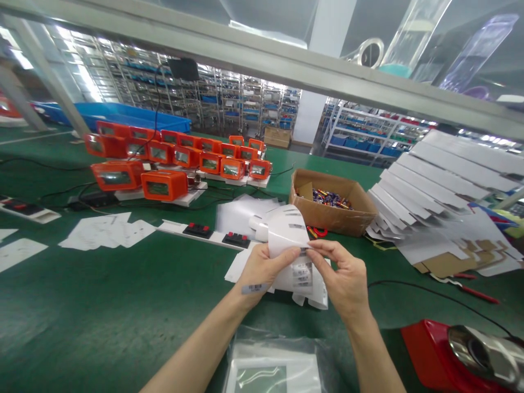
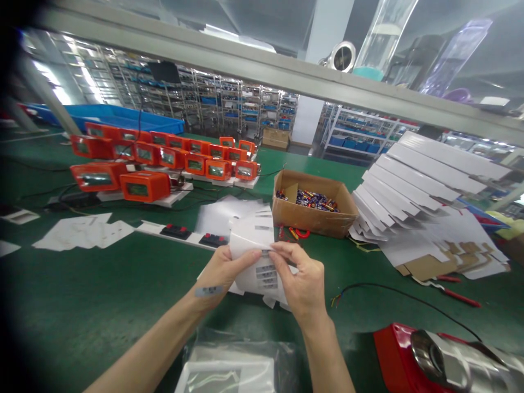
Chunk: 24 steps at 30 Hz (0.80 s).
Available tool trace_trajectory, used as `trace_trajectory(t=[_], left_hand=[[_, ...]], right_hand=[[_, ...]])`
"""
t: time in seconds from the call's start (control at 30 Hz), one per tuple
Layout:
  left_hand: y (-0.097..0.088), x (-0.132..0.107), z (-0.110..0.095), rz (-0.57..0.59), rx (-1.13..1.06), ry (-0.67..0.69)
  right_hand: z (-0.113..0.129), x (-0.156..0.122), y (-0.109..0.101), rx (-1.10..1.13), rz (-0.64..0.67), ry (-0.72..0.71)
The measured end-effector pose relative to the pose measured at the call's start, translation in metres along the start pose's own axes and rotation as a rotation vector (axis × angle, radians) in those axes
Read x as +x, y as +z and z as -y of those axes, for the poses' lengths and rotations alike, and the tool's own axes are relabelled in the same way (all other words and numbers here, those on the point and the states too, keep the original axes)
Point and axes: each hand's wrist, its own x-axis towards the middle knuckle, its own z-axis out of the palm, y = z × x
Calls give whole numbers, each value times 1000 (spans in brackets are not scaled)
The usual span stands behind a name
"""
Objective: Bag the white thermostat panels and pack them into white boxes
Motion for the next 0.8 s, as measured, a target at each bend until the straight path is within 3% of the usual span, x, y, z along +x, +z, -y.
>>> trace_trajectory(t=[0.4,0.53,0.8], left_hand=[[4,-1,2,-20,6,4],[4,-2,2,-7,-23,1],[4,-1,5,-55,8,-63]], right_hand=[[-3,-5,5,-74,-105,-113],[-4,-6,4,-91,-74,-125],[-6,-6,6,-239,-164,-428]])
